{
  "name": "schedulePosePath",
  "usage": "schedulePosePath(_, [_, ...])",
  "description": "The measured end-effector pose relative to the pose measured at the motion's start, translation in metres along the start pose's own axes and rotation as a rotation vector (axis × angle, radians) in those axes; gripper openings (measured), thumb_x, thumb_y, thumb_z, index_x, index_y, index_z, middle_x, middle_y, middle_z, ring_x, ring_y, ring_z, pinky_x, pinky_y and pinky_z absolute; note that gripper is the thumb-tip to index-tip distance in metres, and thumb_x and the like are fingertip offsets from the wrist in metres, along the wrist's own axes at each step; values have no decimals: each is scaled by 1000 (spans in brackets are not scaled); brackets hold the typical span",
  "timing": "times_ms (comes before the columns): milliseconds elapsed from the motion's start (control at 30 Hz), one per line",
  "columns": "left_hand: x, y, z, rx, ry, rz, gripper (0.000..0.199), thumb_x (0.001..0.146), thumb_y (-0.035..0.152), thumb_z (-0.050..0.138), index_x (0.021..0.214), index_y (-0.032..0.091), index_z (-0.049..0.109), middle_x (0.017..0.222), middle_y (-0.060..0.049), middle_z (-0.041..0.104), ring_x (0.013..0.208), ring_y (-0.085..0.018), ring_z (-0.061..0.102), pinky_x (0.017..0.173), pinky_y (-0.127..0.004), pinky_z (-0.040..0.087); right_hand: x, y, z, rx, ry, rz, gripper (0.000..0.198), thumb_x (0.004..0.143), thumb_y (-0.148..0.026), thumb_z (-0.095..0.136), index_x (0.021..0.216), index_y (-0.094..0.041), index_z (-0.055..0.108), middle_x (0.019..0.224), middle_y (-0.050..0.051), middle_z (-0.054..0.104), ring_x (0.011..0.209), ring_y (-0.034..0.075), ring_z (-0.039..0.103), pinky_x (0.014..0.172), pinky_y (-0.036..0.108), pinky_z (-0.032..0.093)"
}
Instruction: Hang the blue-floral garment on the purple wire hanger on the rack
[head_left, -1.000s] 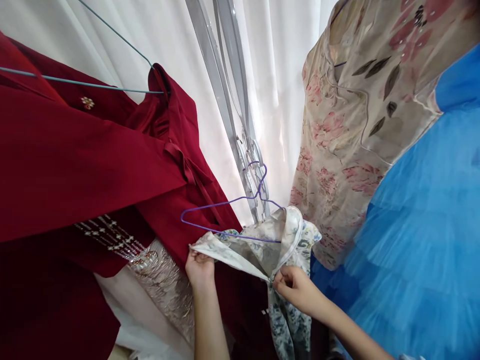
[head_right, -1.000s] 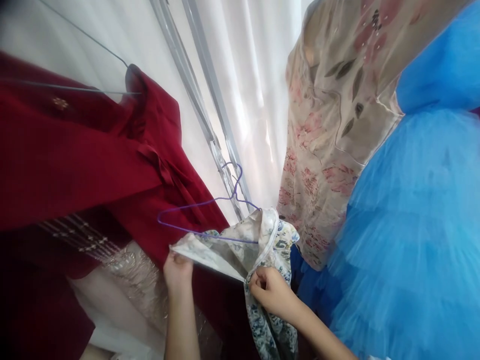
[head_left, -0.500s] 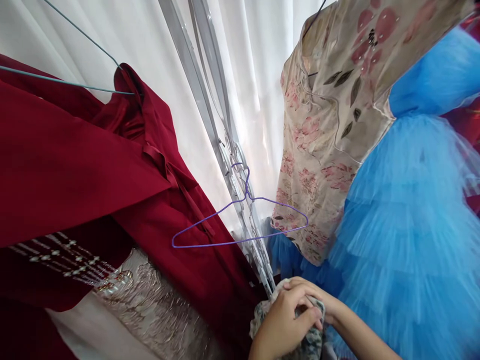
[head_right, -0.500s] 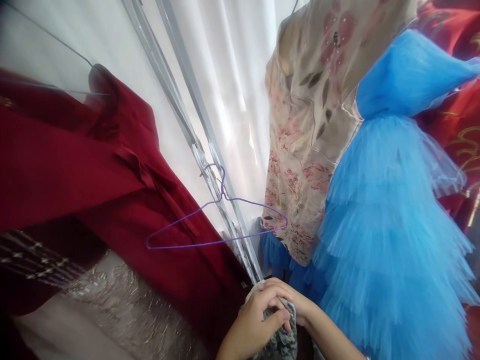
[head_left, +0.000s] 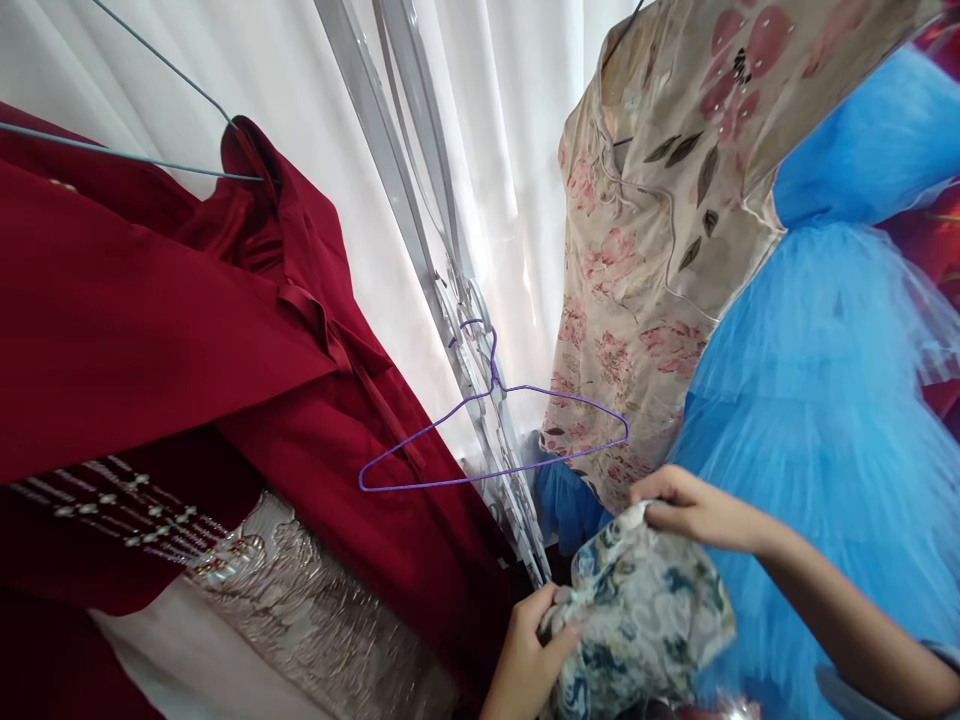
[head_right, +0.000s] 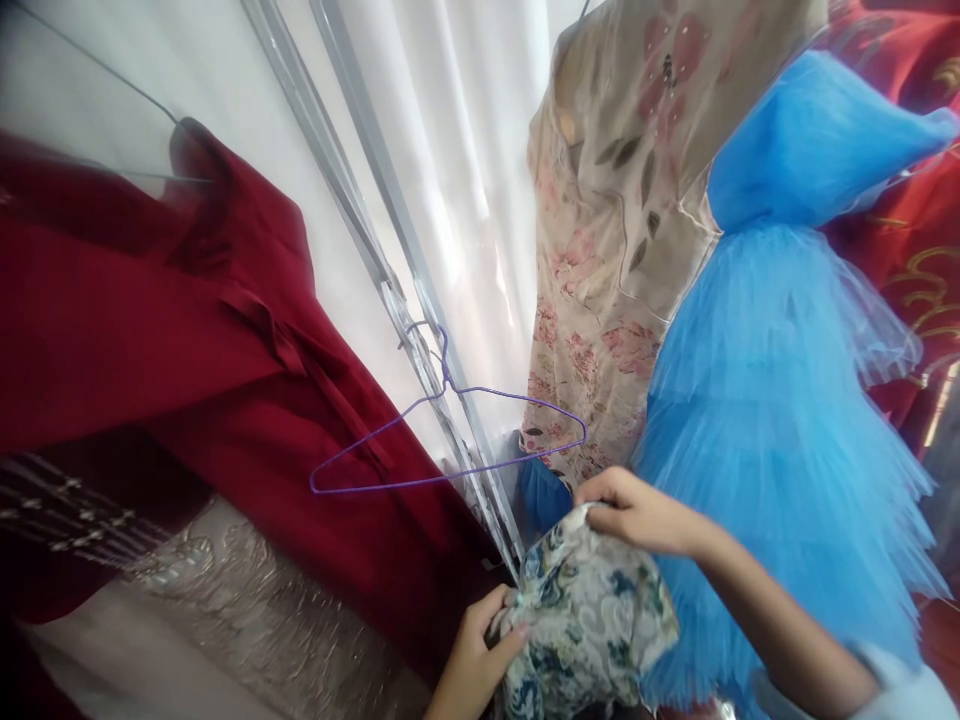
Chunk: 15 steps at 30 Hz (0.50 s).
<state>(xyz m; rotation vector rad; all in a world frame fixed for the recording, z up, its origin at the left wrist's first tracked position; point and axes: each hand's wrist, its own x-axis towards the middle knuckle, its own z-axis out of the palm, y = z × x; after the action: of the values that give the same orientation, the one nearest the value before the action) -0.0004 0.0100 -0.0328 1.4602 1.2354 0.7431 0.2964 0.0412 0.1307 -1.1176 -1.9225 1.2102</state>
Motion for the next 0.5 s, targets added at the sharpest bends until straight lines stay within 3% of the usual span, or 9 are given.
schedulePosePath(67, [-2, 14, -10, 44, 52, 74, 40, 79, 41, 70, 109, 15, 69, 115, -12, 65, 114, -33, 55, 103, -40, 40, 3, 1, -32, -48, 148, -31, 17, 79, -15, 50, 65, -14, 58, 62, -1, 53, 59, 11, 45, 55, 22, 34])
schedulePosePath(133, [-5, 34, -17, 1, 27, 175, 28, 80, 38, 67, 97, 16, 71, 102, -9, 68, 102, -29, 59, 94, -35, 45, 15, 2, -59, -38, 283, -83, 17, 79, -18, 52, 64, -15, 60, 61, 0, 56, 57, 12, 47, 53, 23, 34])
schedulePosePath(200, [-9, 50, -15, -142, 61, 189, 32, 77, 36, 69, 103, 17, 71, 107, -9, 69, 104, -29, 60, 94, -34, 46, 36, 0, -79, -17, 387, -144, 16, 79, -20, 55, 65, -15, 62, 62, 0, 58, 57, 13, 49, 53, 23, 35])
schedulePosePath(267, [-12, 58, -7, -357, 133, 114, 50, 70, 32, 73, 119, 19, 68, 125, -9, 65, 120, -32, 55, 103, -35, 41, 66, -7, -89, 7, 421, -200, 13, 78, -22, 57, 69, -16, 65, 65, 1, 61, 59, 13, 52, 55, 24, 37])
schedulePosePath(367, [-14, 61, 4, -697, 92, -13, 66, 60, 25, 76, 126, 21, 66, 131, -7, 64, 132, -35, 47, 112, -41, 34, 113, -21, -83, 106, 321, -237, 10, 79, -25, 59, 80, -18, 67, 68, 0, 62, 58, 13, 52, 55, 23, 39])
schedulePosePath(500, [-19, 62, -7, -1023, 85, -62, 62, 58, 28, 78, 119, 25, 68, 126, -6, 67, 127, -35, 53, 107, -43, 40, 149, -32, -59, 317, 70, -211, 18, 82, -31, 63, 95, -19, 67, 82, 1, 66, 64, 12, 57, 58, 23, 45])
